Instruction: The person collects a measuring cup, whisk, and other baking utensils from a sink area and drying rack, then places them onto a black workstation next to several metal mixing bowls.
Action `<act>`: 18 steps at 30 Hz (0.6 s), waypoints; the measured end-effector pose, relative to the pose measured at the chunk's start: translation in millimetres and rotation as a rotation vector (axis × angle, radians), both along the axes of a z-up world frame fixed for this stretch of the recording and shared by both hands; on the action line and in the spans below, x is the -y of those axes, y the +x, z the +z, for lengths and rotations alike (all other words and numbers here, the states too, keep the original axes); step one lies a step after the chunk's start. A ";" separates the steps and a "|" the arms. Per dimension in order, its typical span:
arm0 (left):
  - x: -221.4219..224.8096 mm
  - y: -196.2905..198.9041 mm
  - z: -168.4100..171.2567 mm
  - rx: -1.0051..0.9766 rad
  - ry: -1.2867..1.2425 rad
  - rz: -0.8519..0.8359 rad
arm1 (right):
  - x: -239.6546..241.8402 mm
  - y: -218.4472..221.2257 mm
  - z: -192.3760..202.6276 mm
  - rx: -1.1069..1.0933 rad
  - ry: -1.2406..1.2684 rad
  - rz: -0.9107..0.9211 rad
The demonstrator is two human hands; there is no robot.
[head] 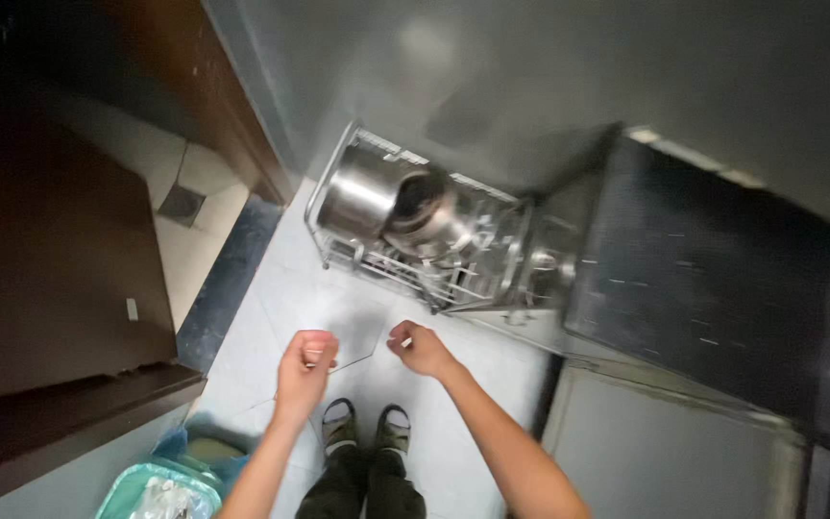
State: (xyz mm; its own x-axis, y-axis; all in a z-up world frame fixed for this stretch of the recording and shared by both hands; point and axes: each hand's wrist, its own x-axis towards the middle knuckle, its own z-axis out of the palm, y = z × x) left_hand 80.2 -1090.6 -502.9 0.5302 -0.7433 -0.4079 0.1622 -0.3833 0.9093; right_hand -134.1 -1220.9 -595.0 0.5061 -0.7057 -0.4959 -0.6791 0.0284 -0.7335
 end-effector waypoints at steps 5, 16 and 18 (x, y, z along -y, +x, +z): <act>-5.0 -14.5 -89.9 -0.074 0.015 0.099 | 63.0 23.6 -203.9 -0.173 -0.151 0.186; -30.1 -22.2 -207.8 -0.122 -0.019 0.064 | 135.8 84.3 -328.5 -0.654 -0.553 0.086; -32.7 -21.9 -208.0 -0.122 -0.035 0.103 | 129.9 82.4 -308.1 -0.640 -0.598 0.100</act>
